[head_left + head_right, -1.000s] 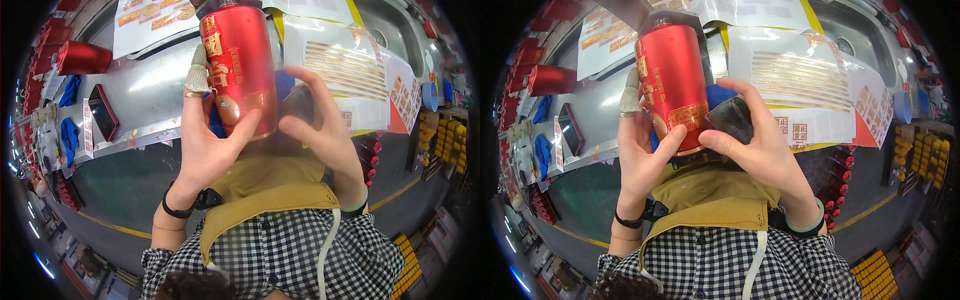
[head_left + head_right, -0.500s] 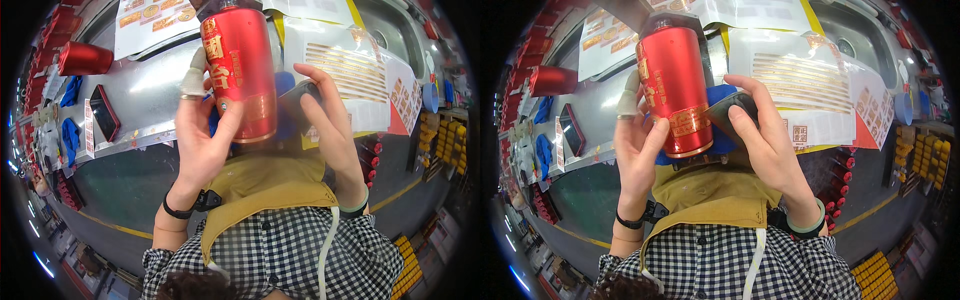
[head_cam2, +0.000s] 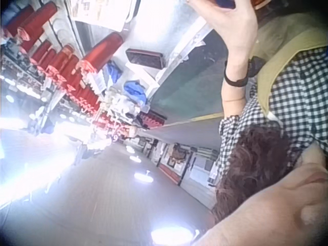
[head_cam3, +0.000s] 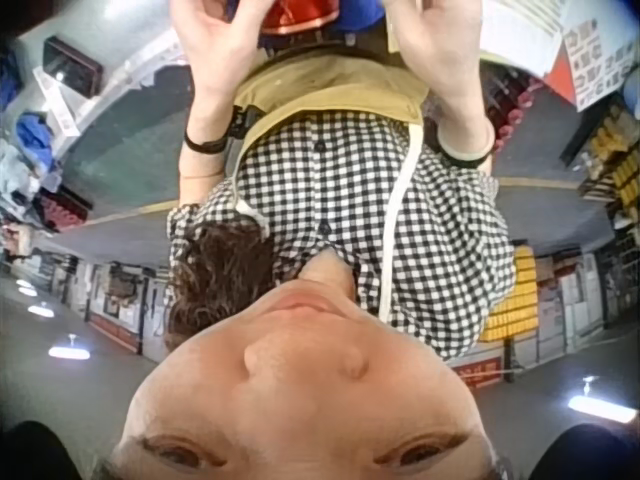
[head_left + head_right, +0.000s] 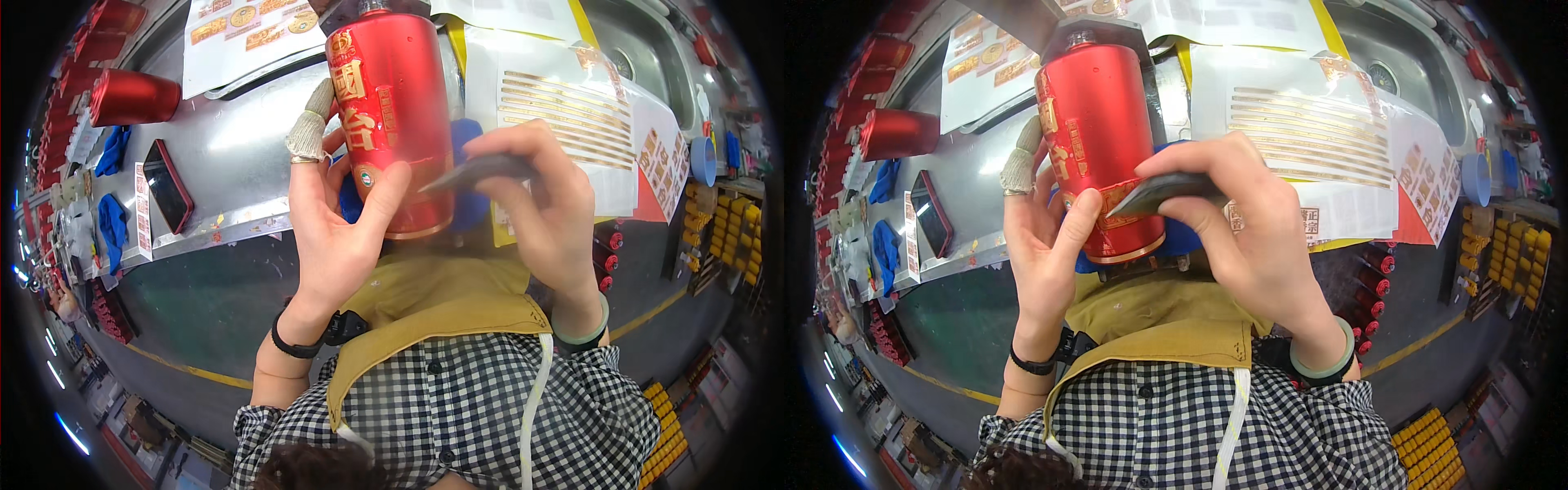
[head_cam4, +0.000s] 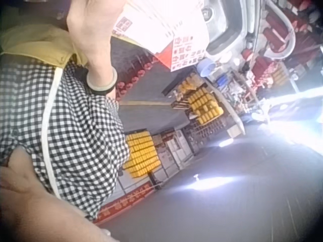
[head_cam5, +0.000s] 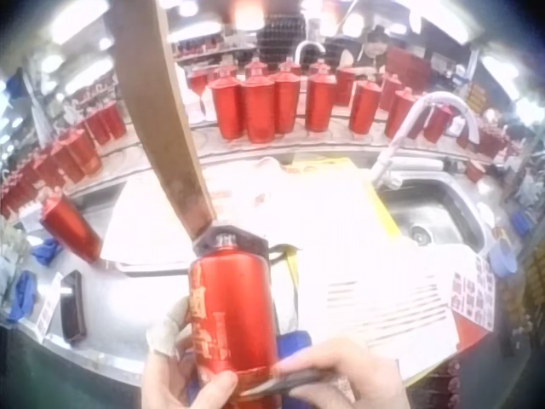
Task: Applying decorative labels and protective films to red canisters on an assembly line.
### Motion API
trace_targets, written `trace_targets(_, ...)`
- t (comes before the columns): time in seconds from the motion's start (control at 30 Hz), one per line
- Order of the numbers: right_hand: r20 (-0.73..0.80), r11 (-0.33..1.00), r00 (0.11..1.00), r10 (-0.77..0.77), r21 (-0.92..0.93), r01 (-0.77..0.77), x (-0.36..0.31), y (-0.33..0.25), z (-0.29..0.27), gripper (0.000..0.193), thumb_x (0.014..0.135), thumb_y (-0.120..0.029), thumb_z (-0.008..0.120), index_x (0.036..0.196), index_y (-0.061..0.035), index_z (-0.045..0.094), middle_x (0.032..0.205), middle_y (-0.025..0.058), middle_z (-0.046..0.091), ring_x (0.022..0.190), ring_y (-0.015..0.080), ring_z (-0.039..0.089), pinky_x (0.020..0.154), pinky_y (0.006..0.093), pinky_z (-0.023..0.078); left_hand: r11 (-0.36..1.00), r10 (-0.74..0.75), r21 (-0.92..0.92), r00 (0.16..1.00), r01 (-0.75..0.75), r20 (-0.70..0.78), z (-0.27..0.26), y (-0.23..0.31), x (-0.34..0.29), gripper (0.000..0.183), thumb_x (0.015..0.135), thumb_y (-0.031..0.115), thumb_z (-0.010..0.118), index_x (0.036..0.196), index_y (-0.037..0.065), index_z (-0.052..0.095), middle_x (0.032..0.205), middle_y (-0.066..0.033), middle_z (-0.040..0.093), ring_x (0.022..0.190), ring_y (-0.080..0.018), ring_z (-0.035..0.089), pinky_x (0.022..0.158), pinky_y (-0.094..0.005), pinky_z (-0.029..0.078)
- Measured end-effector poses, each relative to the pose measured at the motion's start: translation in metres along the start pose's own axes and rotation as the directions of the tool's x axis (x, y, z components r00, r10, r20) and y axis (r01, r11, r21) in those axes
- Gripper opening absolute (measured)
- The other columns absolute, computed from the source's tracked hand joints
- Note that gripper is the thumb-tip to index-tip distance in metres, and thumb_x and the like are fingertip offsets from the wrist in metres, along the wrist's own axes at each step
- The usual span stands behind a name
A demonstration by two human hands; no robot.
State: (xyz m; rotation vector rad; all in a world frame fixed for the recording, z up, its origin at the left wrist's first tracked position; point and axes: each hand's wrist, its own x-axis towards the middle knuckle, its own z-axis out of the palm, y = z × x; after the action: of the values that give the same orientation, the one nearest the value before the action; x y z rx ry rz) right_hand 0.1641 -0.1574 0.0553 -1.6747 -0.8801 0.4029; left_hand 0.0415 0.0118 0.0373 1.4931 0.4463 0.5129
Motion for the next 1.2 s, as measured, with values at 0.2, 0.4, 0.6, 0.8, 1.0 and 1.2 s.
trace_targets(0.2, -0.025, 0.864, 0.933, -0.358, -0.387, 0.321, 0.02, -0.016, 0.006, 0.03, 0.073, 0.014, 0.071, 0.098, -0.0026, 0.074, 0.091, 0.0081, 0.075, 0.086, 0.0243, 0.063, 0.077, 0.0325, 0.05, 0.981, -0.104, -0.167, 0.994, 0.099, -0.024, -0.001, 0.0, -0.002, 0.074, 0.096, 0.013, 0.07, 0.157, -0.002, 0.031, 0.152, -0.0163, 0.041, 0.132, -0.0252, 0.05, 0.11, -0.0411, 0.046)
trace_targets(0.4, -0.06, 0.828, 0.91, -0.41, -0.443, 0.344, 0.017, -0.015, -0.01, 0.025, 0.079, 0.014, 0.072, 0.099, -0.0011, 0.073, 0.094, 0.0087, 0.075, 0.089, 0.0219, 0.063, 0.081, 0.0325, 0.049, 0.915, 0.318, 0.27, 0.948, -0.3, -0.025, -0.023, -0.022, -0.015, 0.101, 0.089, 0.068, 0.066, 0.155, -0.003, 0.036, 0.155, -0.0225, 0.04, 0.143, -0.0346, 0.041, 0.116, -0.0491, 0.037)
trace_targets(0.6, -0.134, 0.876, 0.924, -0.359, -0.389, 0.284, 0.016, -0.014, -0.005, 0.028, 0.074, 0.011, 0.073, 0.098, -0.0023, 0.075, 0.093, 0.0067, 0.074, 0.087, 0.0248, 0.064, 0.077, 0.0327, 0.051, 0.406, 0.555, 0.745, 0.791, -0.529, 0.259, -0.019, -0.027, -0.021, 0.082, 0.06, 0.042, 0.099, 0.131, 0.013, 0.07, 0.146, -0.0202, 0.052, 0.132, -0.0409, 0.052, 0.109, -0.0489, 0.045)
trace_targets(0.8, 0.054, 0.78, 0.89, -0.453, -0.459, 0.425, 0.012, -0.02, -0.002, 0.026, 0.07, 0.004, 0.073, 0.094, -0.0055, 0.077, 0.097, 0.0052, 0.076, 0.09, 0.0239, 0.064, 0.08, 0.0345, 0.051, 0.6, 0.524, 0.637, 0.839, -0.484, 0.146, -0.018, -0.034, -0.023, 0.081, 0.065, 0.017, 0.097, 0.135, -0.004, 0.062, 0.146, -0.0222, 0.054, 0.13, -0.0345, 0.059, 0.108, -0.0431, 0.049)
trace_targets(1.0, 0.253, 0.6, 0.798, -0.547, -0.546, 0.584, -0.011, -0.019, 0.011, 0.031, 0.066, -0.018, 0.073, 0.096, -0.0138, 0.077, 0.101, -0.002, 0.075, 0.087, 0.0159, 0.064, 0.082, 0.0325, 0.046, 0.671, 0.537, 0.561, 0.839, -0.485, 0.084, -0.015, -0.043, -0.025, 0.079, 0.067, 0.013, 0.09, 0.136, -0.005, 0.057, 0.145, -0.0236, 0.056, 0.129, -0.0411, 0.057, 0.106, -0.048, 0.047)
trace_targets(1.2, 0.242, 0.712, 0.827, -0.507, -0.424, 0.56, 0.006, -0.028, 0.009, 0.026, 0.07, -0.014, 0.072, 0.095, -0.0101, 0.076, 0.094, 0.0005, 0.073, 0.081, 0.0175, 0.062, 0.072, 0.0323, 0.047, 0.625, 0.577, 0.608, 0.814, -0.49, 0.064, -0.014, -0.042, -0.03, 0.081, 0.066, 0.018, 0.094, 0.136, -0.003, 0.059, 0.145, -0.0215, 0.054, 0.129, -0.0387, 0.055, 0.106, -0.0467, 0.047)
